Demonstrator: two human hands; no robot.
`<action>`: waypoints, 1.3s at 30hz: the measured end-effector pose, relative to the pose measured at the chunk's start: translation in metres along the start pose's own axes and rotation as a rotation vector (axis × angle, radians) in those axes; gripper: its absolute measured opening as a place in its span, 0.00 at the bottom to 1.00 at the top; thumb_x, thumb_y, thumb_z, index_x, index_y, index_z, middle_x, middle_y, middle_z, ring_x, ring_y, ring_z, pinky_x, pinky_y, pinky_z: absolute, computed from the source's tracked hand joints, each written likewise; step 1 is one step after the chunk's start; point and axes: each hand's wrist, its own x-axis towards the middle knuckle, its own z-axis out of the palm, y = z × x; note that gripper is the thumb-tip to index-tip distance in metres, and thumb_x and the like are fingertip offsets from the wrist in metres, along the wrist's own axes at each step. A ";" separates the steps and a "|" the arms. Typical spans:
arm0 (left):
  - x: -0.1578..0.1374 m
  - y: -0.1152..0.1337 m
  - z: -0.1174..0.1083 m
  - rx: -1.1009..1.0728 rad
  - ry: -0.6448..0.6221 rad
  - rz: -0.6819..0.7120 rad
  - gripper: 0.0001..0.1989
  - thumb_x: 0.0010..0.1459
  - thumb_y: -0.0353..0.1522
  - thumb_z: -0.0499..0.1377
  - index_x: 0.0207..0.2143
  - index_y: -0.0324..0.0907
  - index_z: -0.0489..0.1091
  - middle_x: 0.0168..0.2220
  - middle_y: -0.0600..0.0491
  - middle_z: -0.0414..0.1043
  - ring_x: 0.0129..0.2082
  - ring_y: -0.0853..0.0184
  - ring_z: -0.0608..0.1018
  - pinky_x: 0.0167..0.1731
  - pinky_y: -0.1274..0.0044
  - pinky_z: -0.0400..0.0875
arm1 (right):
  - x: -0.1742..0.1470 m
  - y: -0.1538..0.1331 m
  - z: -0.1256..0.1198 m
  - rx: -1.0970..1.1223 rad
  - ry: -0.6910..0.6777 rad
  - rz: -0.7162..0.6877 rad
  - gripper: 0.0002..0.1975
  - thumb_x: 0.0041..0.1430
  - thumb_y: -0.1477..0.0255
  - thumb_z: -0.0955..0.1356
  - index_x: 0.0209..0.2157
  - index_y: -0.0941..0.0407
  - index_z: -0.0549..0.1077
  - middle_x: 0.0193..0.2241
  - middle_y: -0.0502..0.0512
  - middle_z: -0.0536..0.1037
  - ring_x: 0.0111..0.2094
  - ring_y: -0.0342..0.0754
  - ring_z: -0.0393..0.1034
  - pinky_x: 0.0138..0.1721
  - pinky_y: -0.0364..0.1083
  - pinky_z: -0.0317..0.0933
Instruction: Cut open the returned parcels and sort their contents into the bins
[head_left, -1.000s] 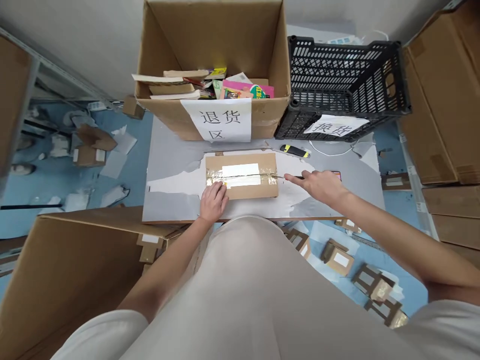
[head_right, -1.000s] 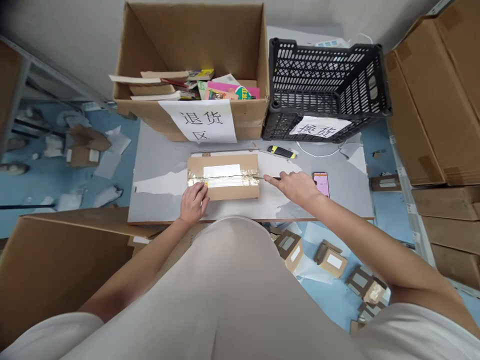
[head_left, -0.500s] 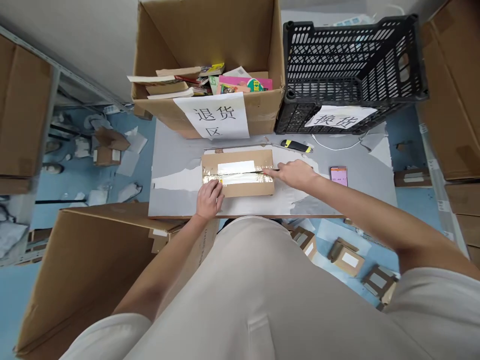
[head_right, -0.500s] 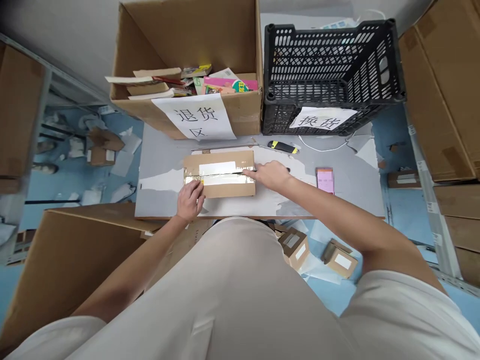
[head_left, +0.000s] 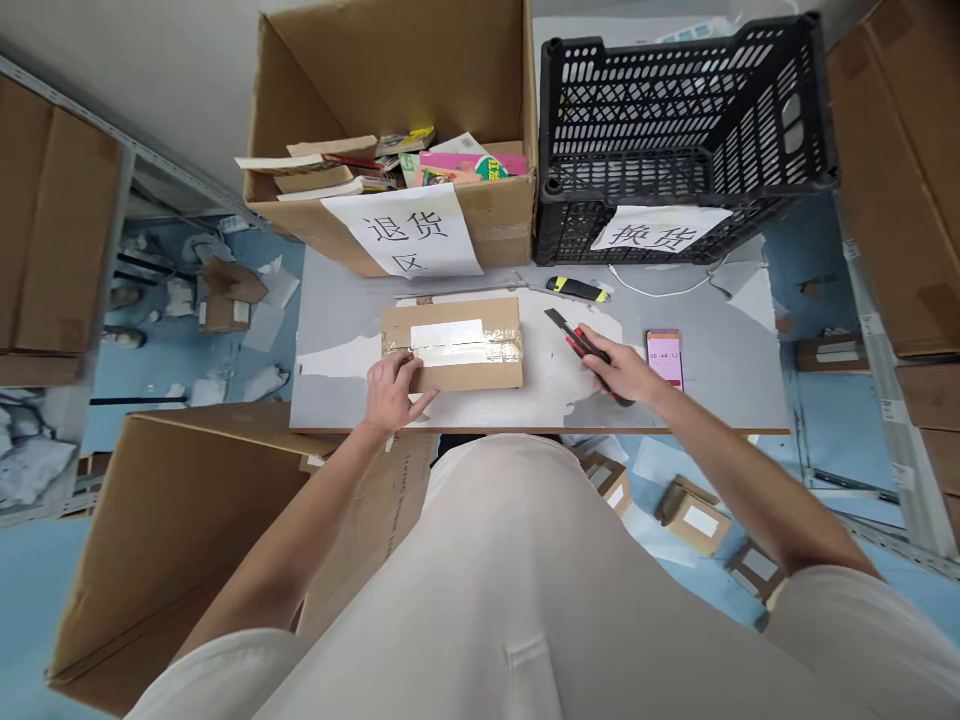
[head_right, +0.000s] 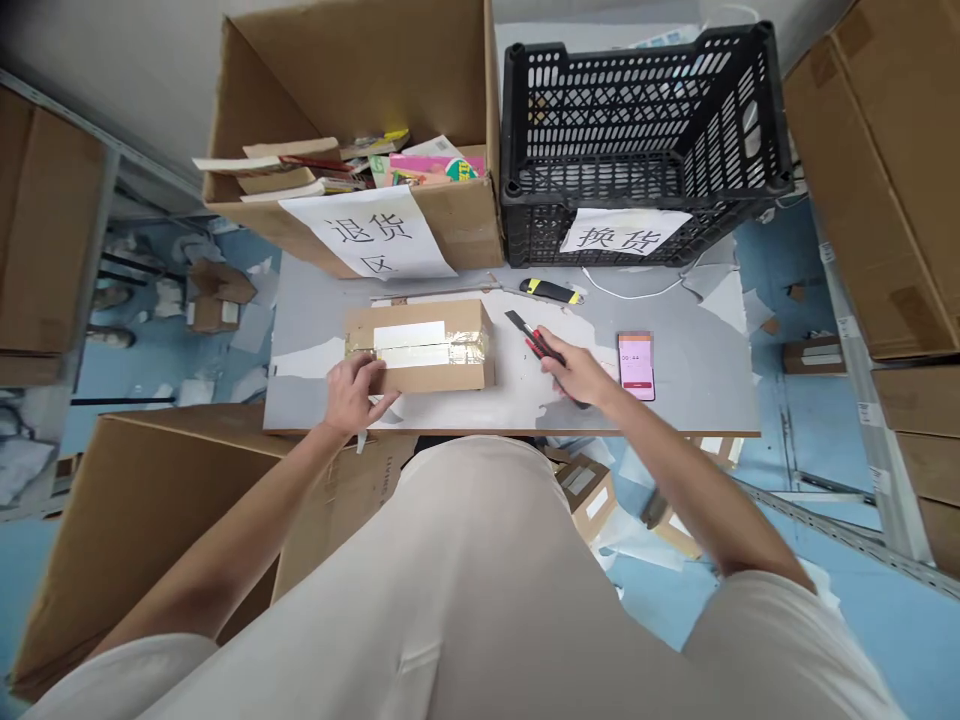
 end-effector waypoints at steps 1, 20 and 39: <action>0.003 0.002 -0.002 0.022 -0.003 0.000 0.37 0.50 0.55 0.55 0.54 0.40 0.65 0.57 0.37 0.61 0.59 0.46 0.62 0.56 0.59 0.53 | 0.002 0.002 0.013 0.149 -0.008 0.046 0.33 0.61 0.68 0.62 0.67 0.48 0.49 0.34 0.51 0.77 0.20 0.40 0.68 0.21 0.41 0.65; 0.027 0.012 0.011 0.086 -0.107 -0.103 0.57 0.39 0.64 0.56 0.64 0.39 0.52 0.67 0.36 0.46 0.67 0.42 0.47 0.60 0.57 0.39 | 0.003 -0.004 0.058 0.293 -0.156 0.088 0.33 0.59 0.70 0.65 0.65 0.44 0.54 0.24 0.44 0.70 0.15 0.36 0.62 0.17 0.38 0.62; 0.086 -0.064 -0.007 -0.490 -0.032 -0.345 0.29 0.58 0.44 0.51 0.58 0.37 0.63 0.58 0.40 0.65 0.55 0.53 0.69 0.55 0.60 0.61 | -0.016 -0.032 0.155 0.921 0.485 0.163 0.23 0.47 0.57 0.72 0.42 0.52 0.67 0.43 0.51 0.74 0.31 0.43 0.74 0.30 0.44 0.71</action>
